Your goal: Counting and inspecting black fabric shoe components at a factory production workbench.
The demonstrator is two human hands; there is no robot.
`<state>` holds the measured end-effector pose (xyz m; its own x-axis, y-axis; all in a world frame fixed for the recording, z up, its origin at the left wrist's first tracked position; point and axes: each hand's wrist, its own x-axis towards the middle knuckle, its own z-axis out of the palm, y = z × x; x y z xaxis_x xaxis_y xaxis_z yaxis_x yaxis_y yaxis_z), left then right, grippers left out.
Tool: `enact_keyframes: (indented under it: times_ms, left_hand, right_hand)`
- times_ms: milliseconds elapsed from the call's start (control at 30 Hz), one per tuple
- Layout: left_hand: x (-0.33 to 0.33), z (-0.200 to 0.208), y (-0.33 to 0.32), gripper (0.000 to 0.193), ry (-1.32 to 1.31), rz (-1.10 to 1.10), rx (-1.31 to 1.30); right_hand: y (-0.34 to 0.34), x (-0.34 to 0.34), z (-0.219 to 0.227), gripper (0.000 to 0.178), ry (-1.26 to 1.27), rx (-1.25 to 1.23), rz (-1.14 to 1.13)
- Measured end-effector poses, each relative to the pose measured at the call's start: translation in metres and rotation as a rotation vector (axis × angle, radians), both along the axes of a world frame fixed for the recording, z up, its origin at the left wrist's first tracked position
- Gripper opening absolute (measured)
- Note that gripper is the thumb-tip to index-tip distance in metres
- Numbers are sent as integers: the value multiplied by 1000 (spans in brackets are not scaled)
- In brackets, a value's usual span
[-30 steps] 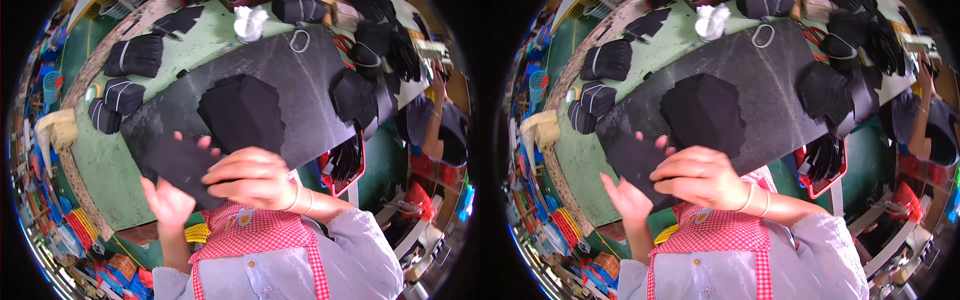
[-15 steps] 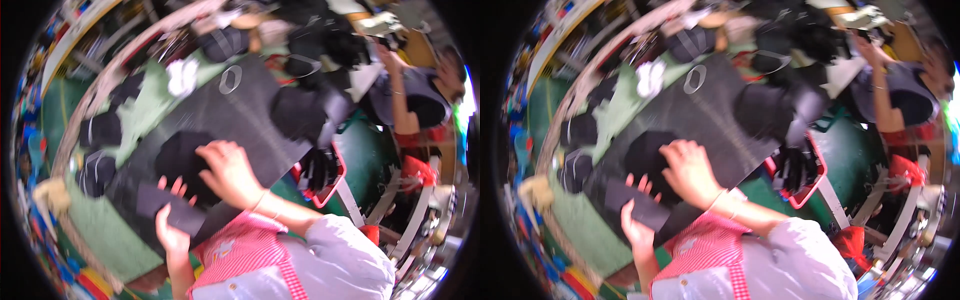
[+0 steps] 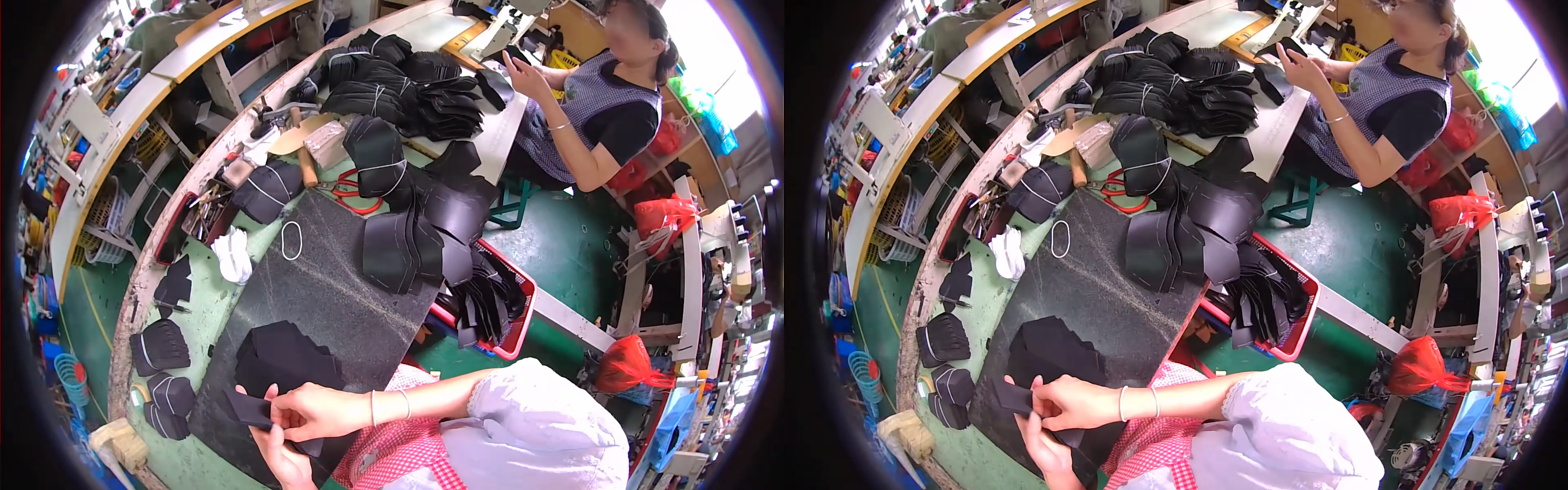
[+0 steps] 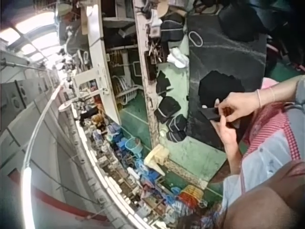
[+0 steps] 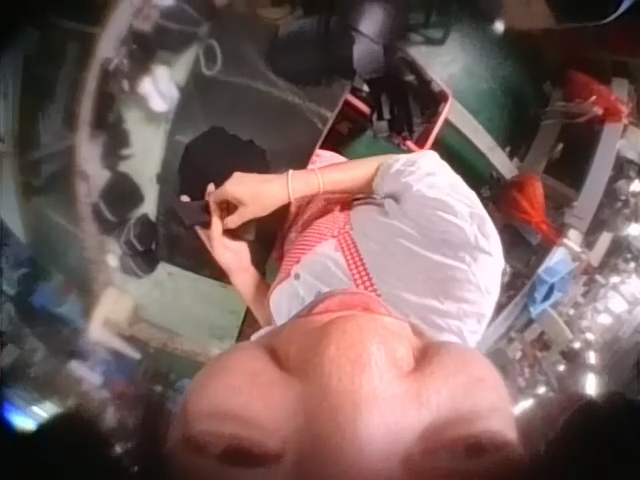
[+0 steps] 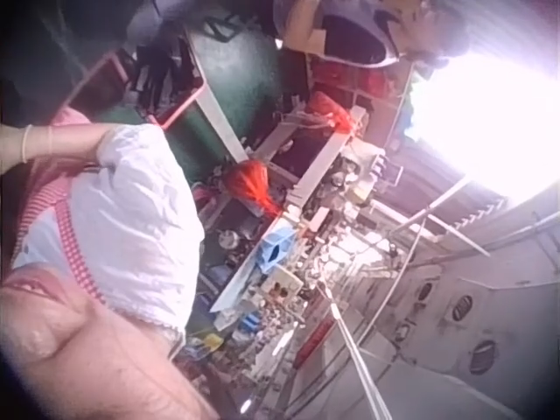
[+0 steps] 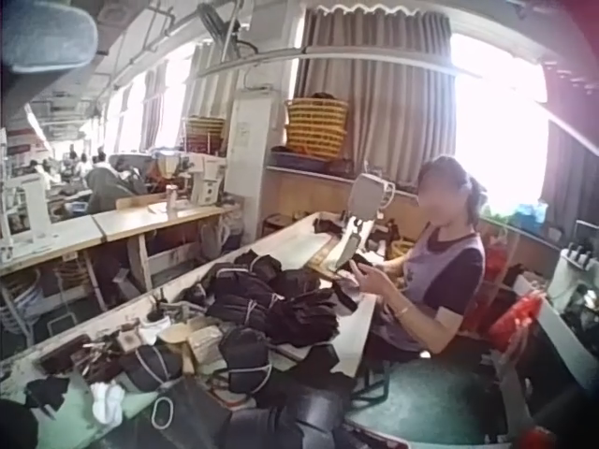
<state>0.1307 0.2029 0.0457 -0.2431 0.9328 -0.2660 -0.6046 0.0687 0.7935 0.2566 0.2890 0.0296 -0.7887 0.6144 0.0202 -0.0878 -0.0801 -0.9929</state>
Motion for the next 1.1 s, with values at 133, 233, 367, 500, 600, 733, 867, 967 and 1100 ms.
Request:
enact_keyframes:
  times_ms: [133,233,367,500,600,733,867,967,1100]
  left_hand:
    - [12,15,5,73,275,8,-92]
    - [18,18,6,71,338,18,-137]
    - [12,18,1,70,329,-6,-136]
    - [1,8,1,67,217,-46,-124]
    - [2,12,4,64,185,-69,-74]
    - [1,14,5,61,-101,-46,96]
    - [-3,6,8,58,24,-51,71]
    - [-6,8,6,58,-39,-31,23]
    - [-22,-2,2,60,-59,-17,-31]
  right_hand:
    - [2,8,0,20,15,9,-1]
    - [-4,10,-2,20,31,-65,-30]
    - [0,9,-4,15,105,-85,81]
    - [5,7,1,12,135,37,81]
    - [4,-2,3,14,133,110,30]
    - [3,-8,13,16,102,139,-51]
    - [4,-19,0,16,105,199,-131]
    - [3,-23,2,16,87,150,-90]
    - [3,-34,-3,16,51,108,-84]
